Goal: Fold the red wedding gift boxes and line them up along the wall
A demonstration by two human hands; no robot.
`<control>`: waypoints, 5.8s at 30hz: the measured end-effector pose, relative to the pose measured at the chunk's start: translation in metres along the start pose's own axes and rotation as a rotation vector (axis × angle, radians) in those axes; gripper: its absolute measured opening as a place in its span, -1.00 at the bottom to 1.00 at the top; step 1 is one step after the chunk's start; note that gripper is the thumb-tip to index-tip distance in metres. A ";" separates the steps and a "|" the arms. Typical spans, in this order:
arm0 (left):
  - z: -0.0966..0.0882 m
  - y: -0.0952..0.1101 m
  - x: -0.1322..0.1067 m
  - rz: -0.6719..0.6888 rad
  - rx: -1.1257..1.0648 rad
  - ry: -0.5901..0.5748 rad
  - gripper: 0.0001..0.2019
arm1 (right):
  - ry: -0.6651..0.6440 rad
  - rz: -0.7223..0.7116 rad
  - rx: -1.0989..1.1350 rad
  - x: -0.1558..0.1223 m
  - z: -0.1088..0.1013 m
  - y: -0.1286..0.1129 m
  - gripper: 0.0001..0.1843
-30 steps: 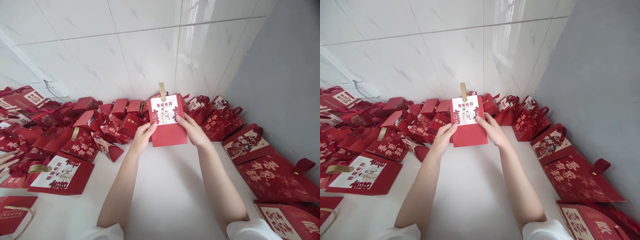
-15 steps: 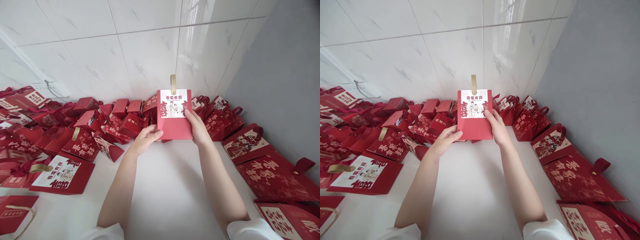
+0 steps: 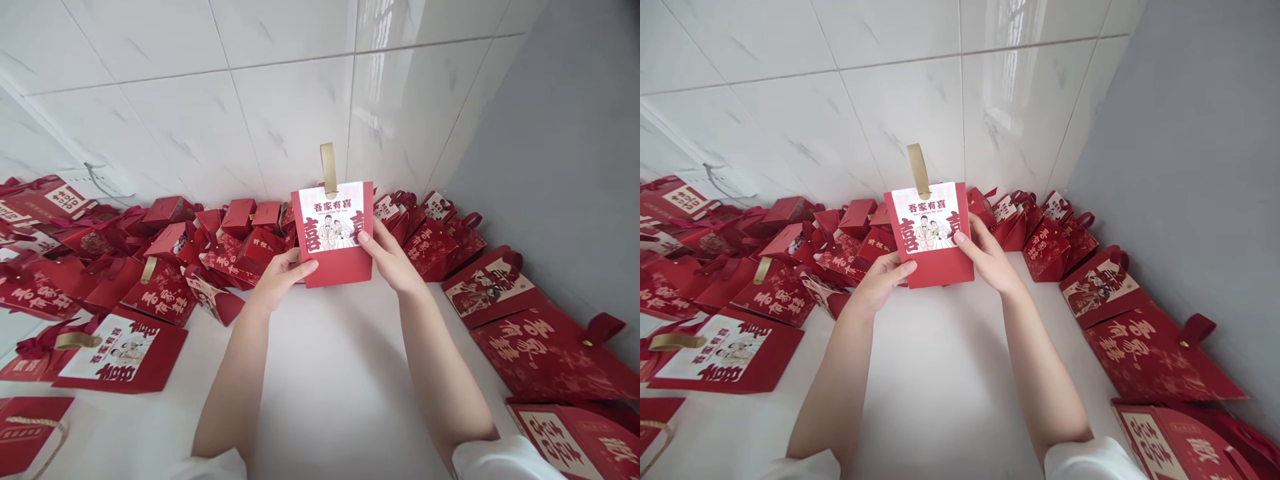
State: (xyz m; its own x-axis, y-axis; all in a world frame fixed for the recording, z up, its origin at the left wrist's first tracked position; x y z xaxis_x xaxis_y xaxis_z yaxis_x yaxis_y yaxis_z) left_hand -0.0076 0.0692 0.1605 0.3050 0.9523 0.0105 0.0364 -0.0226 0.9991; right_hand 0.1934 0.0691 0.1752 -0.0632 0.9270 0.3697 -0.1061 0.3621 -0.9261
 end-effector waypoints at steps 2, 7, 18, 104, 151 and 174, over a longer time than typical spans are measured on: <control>-0.005 0.005 -0.001 0.049 0.036 0.030 -0.63 | 0.112 -0.079 -0.051 0.003 -0.010 0.002 -0.50; -0.013 0.010 -0.003 0.098 0.104 0.120 -0.76 | 0.119 -0.039 -0.129 0.006 -0.025 0.011 -0.64; -0.006 0.005 -0.003 0.004 0.030 0.099 -0.57 | -0.063 0.017 -0.184 -0.002 -0.001 0.008 -0.56; 0.003 0.008 -0.016 -0.279 0.452 0.077 -0.44 | -0.586 0.235 -1.204 -0.034 0.017 0.005 -0.74; -0.024 0.044 -0.026 0.206 0.369 0.505 -0.70 | -0.336 -0.079 -0.881 -0.040 0.000 -0.056 -0.58; -0.006 -0.003 -0.009 -0.270 -0.018 0.201 -0.43 | 0.030 -0.245 -0.728 -0.039 -0.018 -0.064 -0.52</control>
State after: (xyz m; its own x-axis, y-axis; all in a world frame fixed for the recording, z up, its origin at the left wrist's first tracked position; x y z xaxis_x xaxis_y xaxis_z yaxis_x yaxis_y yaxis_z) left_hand -0.0159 0.0620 0.1580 0.0932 0.9641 -0.2485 0.0728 0.2423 0.9675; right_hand 0.2211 0.0114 0.2187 -0.0944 0.8103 0.5783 0.5670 0.5212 -0.6379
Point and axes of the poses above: each hand's wrist, its own x-axis towards the middle knuckle, its own z-axis out of the palm, y = z × x, the point moved 4 cm from there along x, towards the middle knuckle, and after that the axes turned 3 degrees about y, right-handed, at the moved point
